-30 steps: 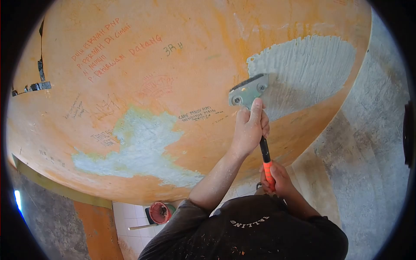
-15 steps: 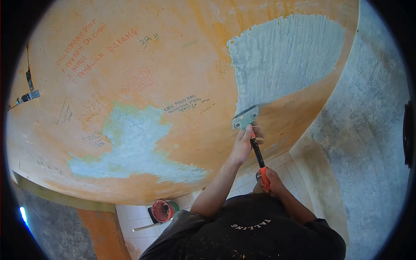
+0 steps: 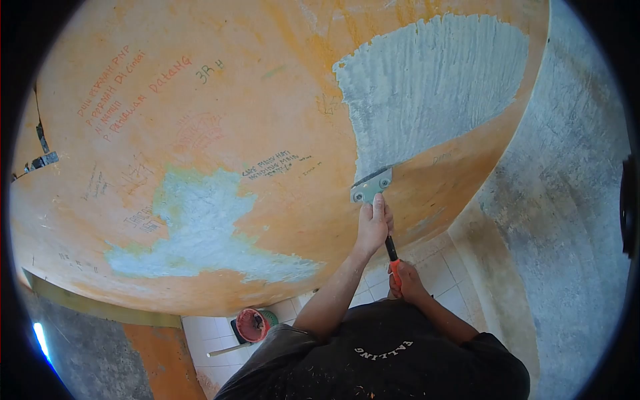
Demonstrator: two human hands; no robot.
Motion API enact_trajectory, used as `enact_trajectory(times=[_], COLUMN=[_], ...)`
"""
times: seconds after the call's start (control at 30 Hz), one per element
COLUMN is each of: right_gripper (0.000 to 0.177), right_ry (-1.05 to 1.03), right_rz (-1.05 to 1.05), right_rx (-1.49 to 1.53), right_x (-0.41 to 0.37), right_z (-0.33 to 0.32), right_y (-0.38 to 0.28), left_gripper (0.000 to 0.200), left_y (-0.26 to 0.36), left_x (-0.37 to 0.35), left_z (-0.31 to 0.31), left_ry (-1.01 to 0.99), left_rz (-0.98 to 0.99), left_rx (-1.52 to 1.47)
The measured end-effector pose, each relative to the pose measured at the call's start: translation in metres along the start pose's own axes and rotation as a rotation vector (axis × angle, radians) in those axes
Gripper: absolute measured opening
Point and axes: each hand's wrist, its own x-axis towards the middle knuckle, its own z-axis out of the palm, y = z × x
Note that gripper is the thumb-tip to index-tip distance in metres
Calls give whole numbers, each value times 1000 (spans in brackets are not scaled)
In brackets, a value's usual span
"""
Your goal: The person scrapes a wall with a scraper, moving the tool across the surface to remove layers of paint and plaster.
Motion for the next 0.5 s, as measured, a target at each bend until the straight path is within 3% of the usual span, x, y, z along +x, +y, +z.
enact_trajectory(times=[0.5], right_gripper=[56], right_ry=[19], right_rz=[-34], right_rx=[-29], right_x=[0], right_z=[17], right_y=[-18], left_gripper=[43], left_y=[24], left_x=[1], left_z=[6], left_ry=[29], left_rz=[-31], left_rx=[60])
